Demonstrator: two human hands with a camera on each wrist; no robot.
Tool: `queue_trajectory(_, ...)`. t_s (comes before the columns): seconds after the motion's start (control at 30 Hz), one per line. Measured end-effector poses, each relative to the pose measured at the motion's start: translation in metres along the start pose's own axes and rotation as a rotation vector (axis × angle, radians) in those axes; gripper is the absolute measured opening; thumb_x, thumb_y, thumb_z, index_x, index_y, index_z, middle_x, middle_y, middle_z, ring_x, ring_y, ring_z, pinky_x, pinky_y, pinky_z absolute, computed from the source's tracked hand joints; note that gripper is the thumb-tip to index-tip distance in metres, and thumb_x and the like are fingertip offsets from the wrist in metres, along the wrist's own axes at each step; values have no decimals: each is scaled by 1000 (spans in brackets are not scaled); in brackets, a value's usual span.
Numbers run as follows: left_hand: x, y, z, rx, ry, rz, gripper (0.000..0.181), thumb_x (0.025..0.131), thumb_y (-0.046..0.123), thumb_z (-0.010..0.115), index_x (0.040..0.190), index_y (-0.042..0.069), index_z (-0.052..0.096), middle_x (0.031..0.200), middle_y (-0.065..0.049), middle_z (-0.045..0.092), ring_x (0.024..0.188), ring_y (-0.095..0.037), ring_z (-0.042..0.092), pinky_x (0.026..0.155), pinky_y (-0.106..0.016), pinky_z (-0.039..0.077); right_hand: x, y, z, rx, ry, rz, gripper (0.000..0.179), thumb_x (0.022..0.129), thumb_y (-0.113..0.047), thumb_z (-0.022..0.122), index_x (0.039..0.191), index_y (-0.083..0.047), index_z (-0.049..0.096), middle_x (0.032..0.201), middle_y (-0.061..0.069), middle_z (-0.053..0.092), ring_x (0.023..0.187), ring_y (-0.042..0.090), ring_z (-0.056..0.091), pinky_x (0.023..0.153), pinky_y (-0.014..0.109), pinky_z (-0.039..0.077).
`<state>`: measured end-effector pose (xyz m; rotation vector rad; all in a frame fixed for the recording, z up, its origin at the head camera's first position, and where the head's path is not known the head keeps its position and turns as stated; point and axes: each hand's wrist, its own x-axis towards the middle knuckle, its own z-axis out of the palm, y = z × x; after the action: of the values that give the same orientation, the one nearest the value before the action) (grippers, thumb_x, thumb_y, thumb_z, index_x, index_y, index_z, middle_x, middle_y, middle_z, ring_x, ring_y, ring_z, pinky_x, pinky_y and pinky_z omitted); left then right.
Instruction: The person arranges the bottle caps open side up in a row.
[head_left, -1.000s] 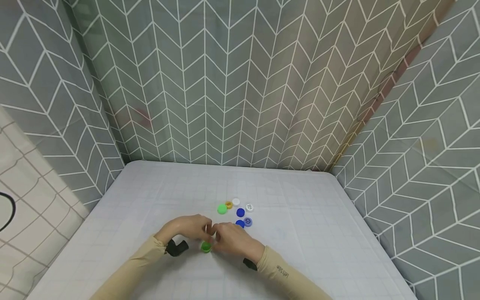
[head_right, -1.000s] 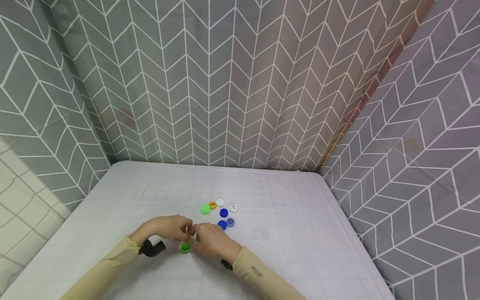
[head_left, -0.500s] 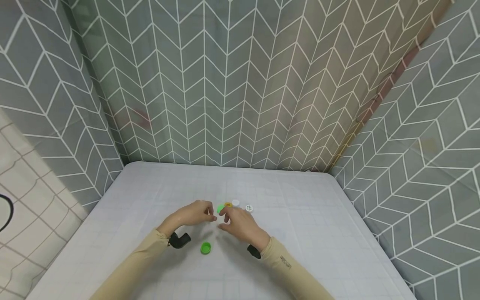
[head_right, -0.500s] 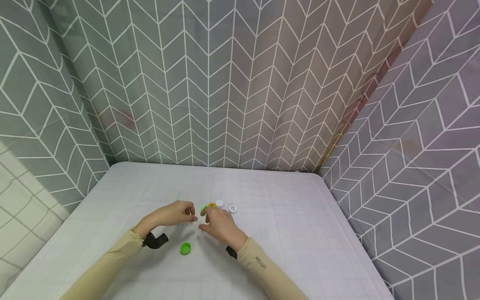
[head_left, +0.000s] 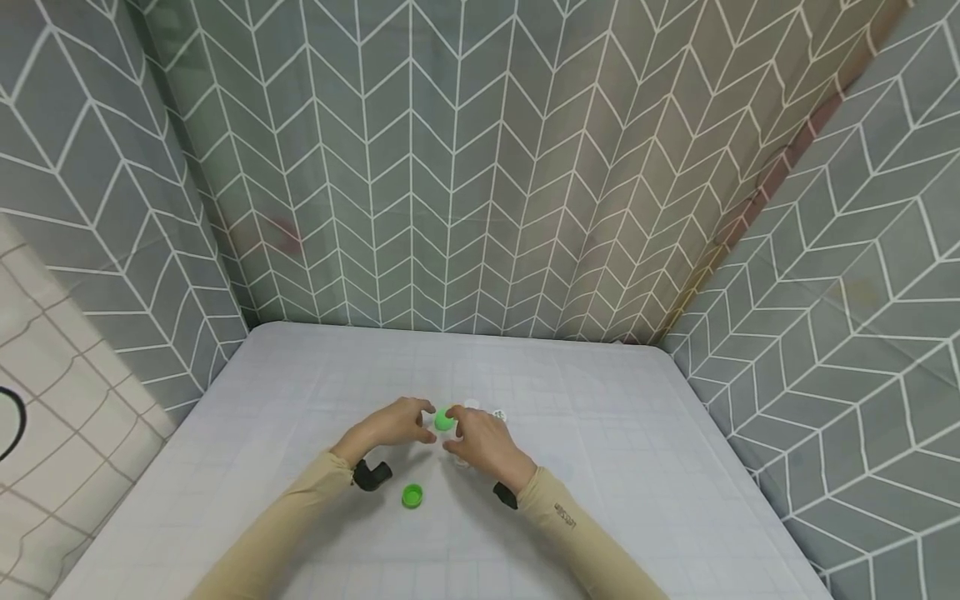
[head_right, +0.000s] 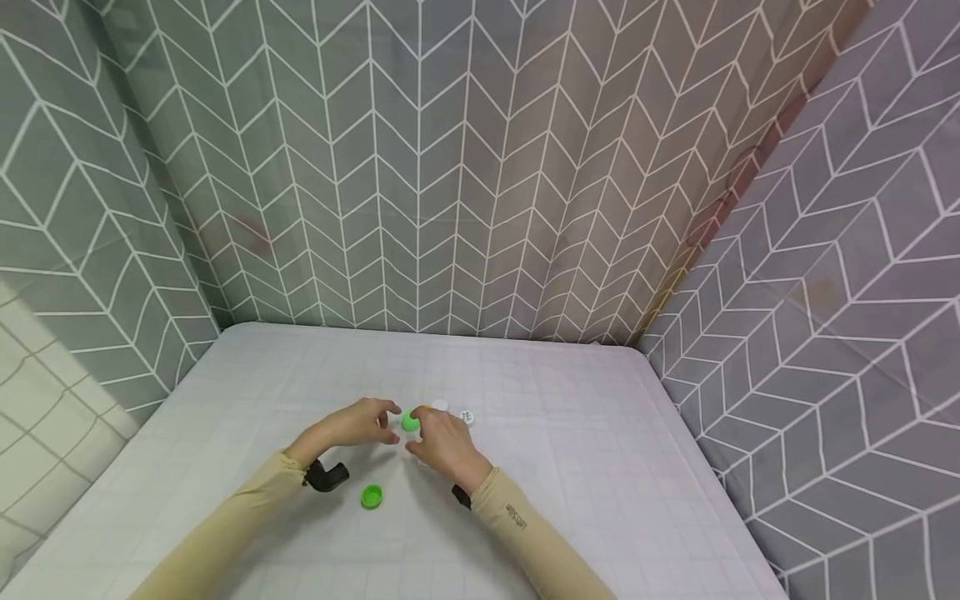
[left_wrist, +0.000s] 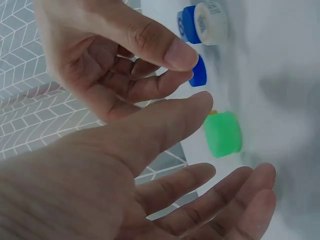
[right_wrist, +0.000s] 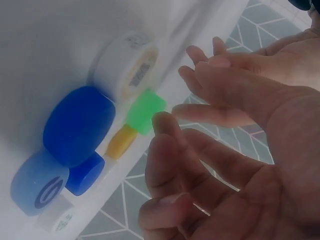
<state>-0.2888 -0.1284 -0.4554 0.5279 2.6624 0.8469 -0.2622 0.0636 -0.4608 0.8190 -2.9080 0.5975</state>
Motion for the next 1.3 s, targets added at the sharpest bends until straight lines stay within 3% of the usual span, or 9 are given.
queue_trajectory(0.17, 5, 0, 5, -17, -7, 6, 57, 80, 22, 77, 126, -4, 56, 86, -6, 64, 74, -15, 58, 65, -30, 49, 2, 1, 4, -3, -3, 8, 47, 81, -24, 77, 122, -7, 61, 83, 2, 68, 65, 6, 56, 53, 18, 42)
queue_trajectory(0.37, 12, -1, 9, -40, 25, -40, 53, 78, 19, 79, 123, 0, 58, 91, -8, 65, 80, -17, 60, 71, -35, 52, 5, 2, 10, -31, 2, -1, 45, 80, -24, 78, 119, -6, 63, 80, 0, 66, 65, 6, 56, 53, 20, 41)
queue_trajectory(0.83, 23, -4, 13, -43, 47, -54, 51, 78, 19, 78, 121, 0, 59, 93, -9, 66, 82, -18, 61, 74, -36, 52, 10, 9, 19, -8, 4, 4, 41, 81, -22, 77, 117, -7, 64, 91, 2, 68, 76, 9, 61, 58, 20, 44)
queue_trajectory(1.3, 31, -10, 20, -107, 75, -40, 34, 75, 10, 78, 105, 3, 63, 79, -3, 61, 68, -16, 55, 60, -27, 45, 12, 11, 24, 39, 50, 16, 34, 82, -14, 74, 114, -7, 65, 91, 2, 69, 79, 11, 64, 64, 22, 49)
